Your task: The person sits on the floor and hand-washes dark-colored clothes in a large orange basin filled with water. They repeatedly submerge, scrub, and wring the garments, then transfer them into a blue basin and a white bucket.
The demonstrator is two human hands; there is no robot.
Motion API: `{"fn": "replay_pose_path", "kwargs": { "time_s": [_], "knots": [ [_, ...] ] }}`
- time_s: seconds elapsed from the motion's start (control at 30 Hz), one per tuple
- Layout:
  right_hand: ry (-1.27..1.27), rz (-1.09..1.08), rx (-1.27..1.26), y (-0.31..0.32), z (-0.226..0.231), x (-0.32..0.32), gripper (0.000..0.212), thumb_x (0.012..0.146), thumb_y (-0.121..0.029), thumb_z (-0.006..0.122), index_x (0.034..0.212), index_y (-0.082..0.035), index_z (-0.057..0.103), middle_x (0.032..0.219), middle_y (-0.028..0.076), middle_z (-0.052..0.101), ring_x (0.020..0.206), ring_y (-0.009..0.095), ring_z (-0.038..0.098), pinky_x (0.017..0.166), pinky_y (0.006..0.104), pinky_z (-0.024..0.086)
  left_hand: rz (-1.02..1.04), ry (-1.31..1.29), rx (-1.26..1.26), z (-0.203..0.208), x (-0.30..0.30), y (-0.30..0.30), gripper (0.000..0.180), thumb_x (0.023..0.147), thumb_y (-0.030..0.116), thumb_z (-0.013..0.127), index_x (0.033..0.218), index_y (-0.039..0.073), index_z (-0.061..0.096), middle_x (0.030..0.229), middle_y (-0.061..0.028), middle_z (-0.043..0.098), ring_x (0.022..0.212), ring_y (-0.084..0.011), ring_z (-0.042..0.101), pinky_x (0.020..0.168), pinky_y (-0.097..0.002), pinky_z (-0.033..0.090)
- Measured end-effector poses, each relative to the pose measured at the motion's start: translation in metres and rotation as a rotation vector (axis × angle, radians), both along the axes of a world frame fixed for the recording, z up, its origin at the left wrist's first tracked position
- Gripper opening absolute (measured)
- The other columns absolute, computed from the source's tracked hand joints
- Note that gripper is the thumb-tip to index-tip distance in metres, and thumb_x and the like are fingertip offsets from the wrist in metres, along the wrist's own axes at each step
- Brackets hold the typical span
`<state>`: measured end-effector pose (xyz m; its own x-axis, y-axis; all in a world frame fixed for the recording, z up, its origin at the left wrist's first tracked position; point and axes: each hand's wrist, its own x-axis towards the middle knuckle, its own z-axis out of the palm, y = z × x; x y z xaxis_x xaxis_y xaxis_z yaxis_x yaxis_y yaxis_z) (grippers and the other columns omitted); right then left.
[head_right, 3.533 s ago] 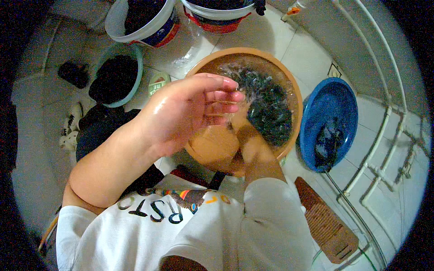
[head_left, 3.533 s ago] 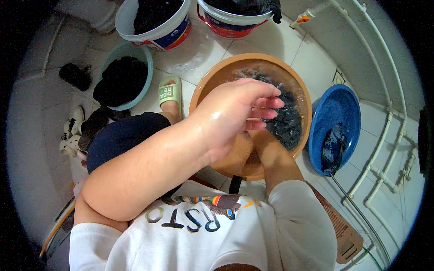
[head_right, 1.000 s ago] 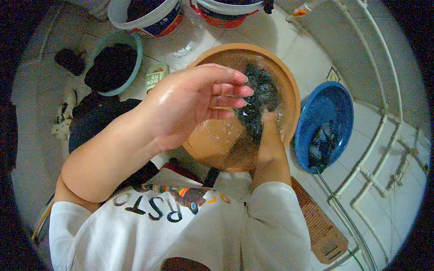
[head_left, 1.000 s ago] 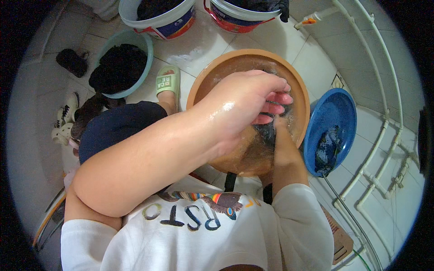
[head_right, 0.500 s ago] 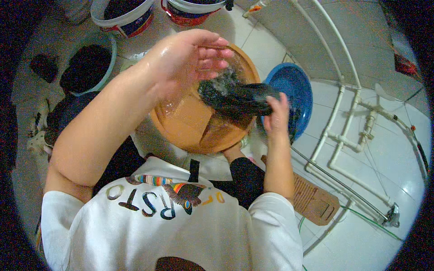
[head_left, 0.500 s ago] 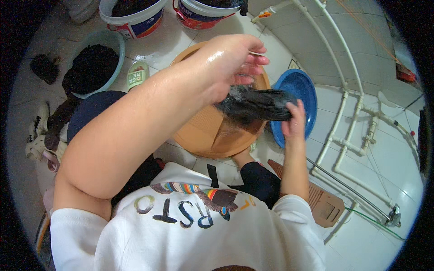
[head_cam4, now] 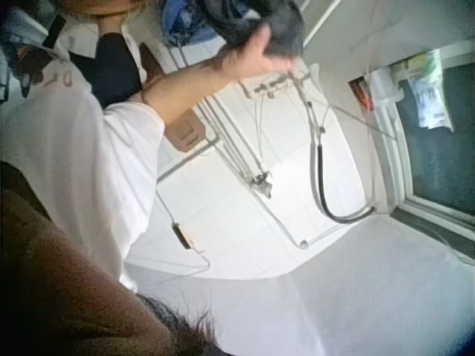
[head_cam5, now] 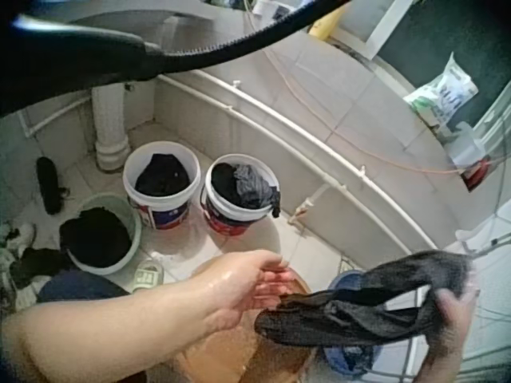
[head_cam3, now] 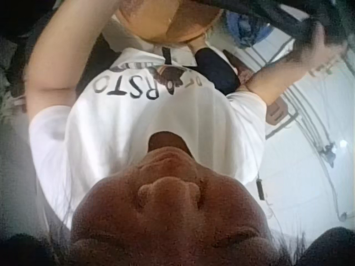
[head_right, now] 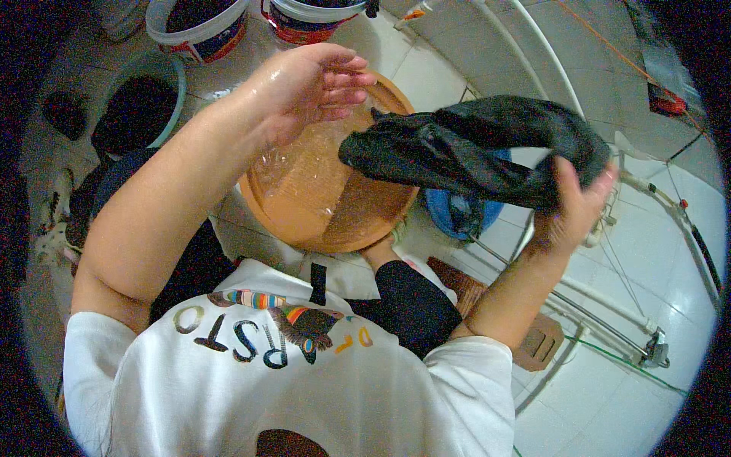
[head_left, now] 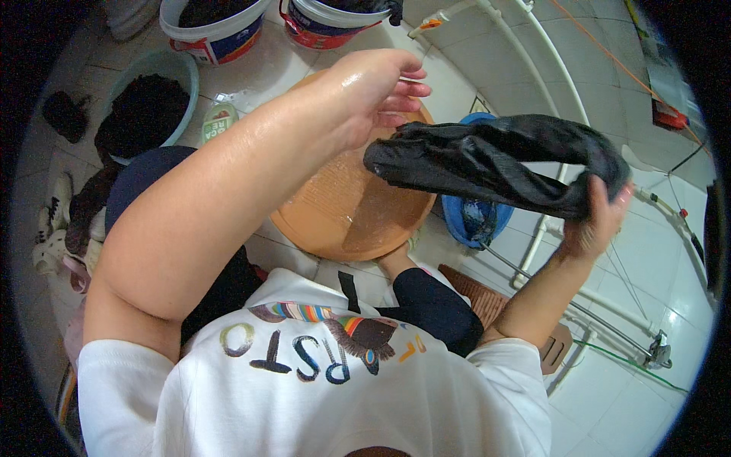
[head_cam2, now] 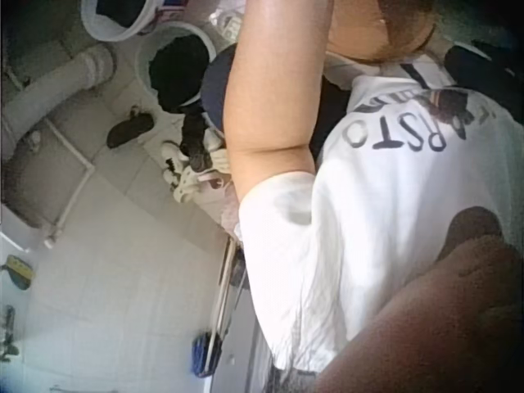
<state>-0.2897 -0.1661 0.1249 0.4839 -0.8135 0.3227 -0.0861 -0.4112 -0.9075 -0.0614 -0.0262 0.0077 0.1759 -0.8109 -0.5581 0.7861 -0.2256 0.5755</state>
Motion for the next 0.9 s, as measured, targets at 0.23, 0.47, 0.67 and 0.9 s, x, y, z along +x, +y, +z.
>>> {"fn": "replay_pose_path", "kwargs": {
  "time_s": [0.23, 0.47, 0.67, 0.9],
  "knots": [
    [0.532, 0.132, 0.198, -0.032, -0.166, 0.022, 0.050, 0.065, -0.007, 0.069, 0.107, -0.004, 0.043, 0.090, 0.007, 0.055, 0.082, 0.017, 0.054, 0.075, 0.0287, 0.045, 0.054, 0.027, 0.039, -0.005, 0.001, -0.003, 0.017, 0.079, 0.025, 0.051, 0.085, 0.010, 0.056, 0.080, 0.0008, 0.059, 0.067, -0.0087, 0.052, 0.064, -0.0256, 0.040],
    [0.900, 0.292, 0.261, 0.011, -0.387, 0.041, 0.081, 0.059, -0.023, 0.066, 0.128, -0.004, 0.028, 0.119, 0.023, 0.045, 0.108, 0.035, 0.046, 0.096, 0.0418, 0.032, 0.030, 0.029, 0.049, -0.006, 0.001, -0.007, 0.024, 0.084, 0.029, 0.046, 0.093, 0.007, 0.054, 0.090, -0.0045, 0.061, 0.082, -0.0143, 0.056, 0.073, -0.0282, 0.040],
    [1.195, 0.184, -0.369, 0.072, -0.445, 0.066, 0.078, 0.059, -0.046, 0.065, 0.125, -0.013, 0.039, 0.128, 0.016, 0.039, 0.117, 0.036, 0.036, 0.101, 0.0483, 0.020, 0.038, 0.030, 0.101, -0.007, 0.004, -0.012, 0.025, 0.085, 0.028, 0.045, 0.095, 0.007, 0.054, 0.093, -0.0050, 0.061, 0.085, -0.0154, 0.056, 0.077, -0.0284, 0.040],
    [1.410, 0.195, 0.075, -0.034, -0.460, 0.066, 0.062, 0.065, -0.055, 0.061, 0.104, -0.007, 0.059, 0.109, 0.016, 0.056, 0.106, 0.032, 0.049, 0.089, 0.0436, 0.037, 0.045, 0.068, 0.126, -0.007, 0.010, -0.003, 0.027, 0.085, 0.027, 0.044, 0.099, 0.006, 0.054, 0.098, -0.0062, 0.060, 0.089, -0.0164, 0.056, 0.079, -0.0284, 0.041]
  ]
}}
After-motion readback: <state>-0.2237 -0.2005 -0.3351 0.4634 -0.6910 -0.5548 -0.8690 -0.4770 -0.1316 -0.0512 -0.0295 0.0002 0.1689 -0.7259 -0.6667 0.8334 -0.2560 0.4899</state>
